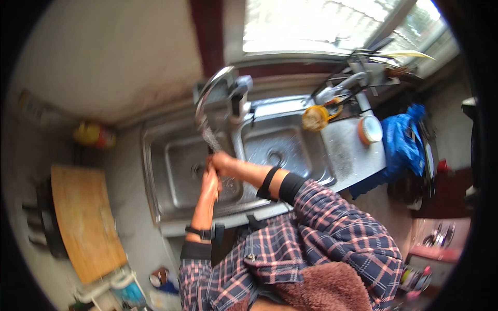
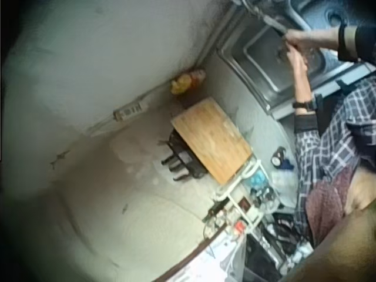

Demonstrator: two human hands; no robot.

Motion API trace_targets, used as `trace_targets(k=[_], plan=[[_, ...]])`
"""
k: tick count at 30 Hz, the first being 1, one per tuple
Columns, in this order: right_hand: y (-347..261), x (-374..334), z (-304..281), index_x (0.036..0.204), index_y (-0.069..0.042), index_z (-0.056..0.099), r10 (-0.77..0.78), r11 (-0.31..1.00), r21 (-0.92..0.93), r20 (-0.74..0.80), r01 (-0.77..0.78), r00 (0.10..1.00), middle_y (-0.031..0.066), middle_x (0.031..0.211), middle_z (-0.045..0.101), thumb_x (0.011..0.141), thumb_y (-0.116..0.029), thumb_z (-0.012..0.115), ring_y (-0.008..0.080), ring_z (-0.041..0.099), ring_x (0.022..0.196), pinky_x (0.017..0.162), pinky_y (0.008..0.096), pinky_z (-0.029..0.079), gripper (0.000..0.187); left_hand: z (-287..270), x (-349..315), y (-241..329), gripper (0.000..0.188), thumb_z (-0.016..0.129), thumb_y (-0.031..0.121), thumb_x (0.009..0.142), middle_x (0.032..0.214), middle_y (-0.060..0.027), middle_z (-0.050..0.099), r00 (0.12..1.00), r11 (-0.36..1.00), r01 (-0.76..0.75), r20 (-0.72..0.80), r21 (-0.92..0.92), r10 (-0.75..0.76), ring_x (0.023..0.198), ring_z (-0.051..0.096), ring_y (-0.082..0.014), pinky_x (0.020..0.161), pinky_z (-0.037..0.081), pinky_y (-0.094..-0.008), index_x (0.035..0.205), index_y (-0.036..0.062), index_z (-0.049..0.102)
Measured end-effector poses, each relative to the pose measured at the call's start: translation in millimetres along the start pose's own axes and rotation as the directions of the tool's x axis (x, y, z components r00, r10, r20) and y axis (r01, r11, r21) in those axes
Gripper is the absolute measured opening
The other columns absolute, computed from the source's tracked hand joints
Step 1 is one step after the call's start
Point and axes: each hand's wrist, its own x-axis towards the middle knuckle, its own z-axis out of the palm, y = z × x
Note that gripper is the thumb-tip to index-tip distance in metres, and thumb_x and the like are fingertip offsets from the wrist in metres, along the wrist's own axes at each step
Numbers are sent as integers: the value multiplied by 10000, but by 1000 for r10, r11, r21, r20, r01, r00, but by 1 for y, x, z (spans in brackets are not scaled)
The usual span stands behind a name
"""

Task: The person washes chopsticks under running water, then adds noodles from a plastic bag into a wok on the stove. They stir the noodles with chopsticks and pour hot water from a kettle into a bowl containing other ingredients.

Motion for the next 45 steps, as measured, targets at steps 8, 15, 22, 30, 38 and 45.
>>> trace_targets(k=[8,15,22,30,38,45], plan=[[-22,-22,9,738,-70,476,217,662,747,-105,-67,971,14,559,384,887,-94,483,136,341,433,393,293,294,151,-25,-42,-31,298,431,372,976,570,56,314,929,919,256,338,-298,-149,405,264,-40,339,212,-207,873,94,451],[-18,-31,14,754,-90,440,342,768,561,49,-309,939,-56,571,274,934,-133,433,79,203,447,405,247,218,185,-16,-36,-32,310,414,385,984,572,61,295,917,857,311,365,-412,-157,411,251,-40,343,198,-192,821,122,405],[-5,24,-46,854,-37,531,327,648,736,-37,-196,944,38,637,466,928,-108,403,189,463,547,502,334,404,163,-34,-82,-38,322,401,388,987,581,62,295,854,880,398,456,-259,-252,412,249,-36,342,200,-177,804,124,413],[-49,-27,-43,1189,47,522,205,823,526,78,-215,976,225,1170,558,975,-185,356,346,541,1114,994,446,416,357,-25,5,-55,237,437,308,978,700,-43,563,972,795,236,139,-559,-191,483,475,-133,431,416,-273,921,85,496],[-50,-81,-55,994,25,560,-315,432,-881,52,192,948,249,818,639,919,-271,447,424,629,801,667,481,494,325,39,112,-36,228,479,248,961,863,-36,639,977,771,125,212,-625,13,707,602,-147,600,484,-271,888,66,596],[-49,-127,-60,927,67,546,-190,411,-912,-76,9,979,284,837,631,914,-238,410,435,623,834,723,520,474,334,78,109,-29,290,461,293,959,792,-100,659,998,568,14,43,-823,38,519,579,-219,516,533,-360,871,42,576]])
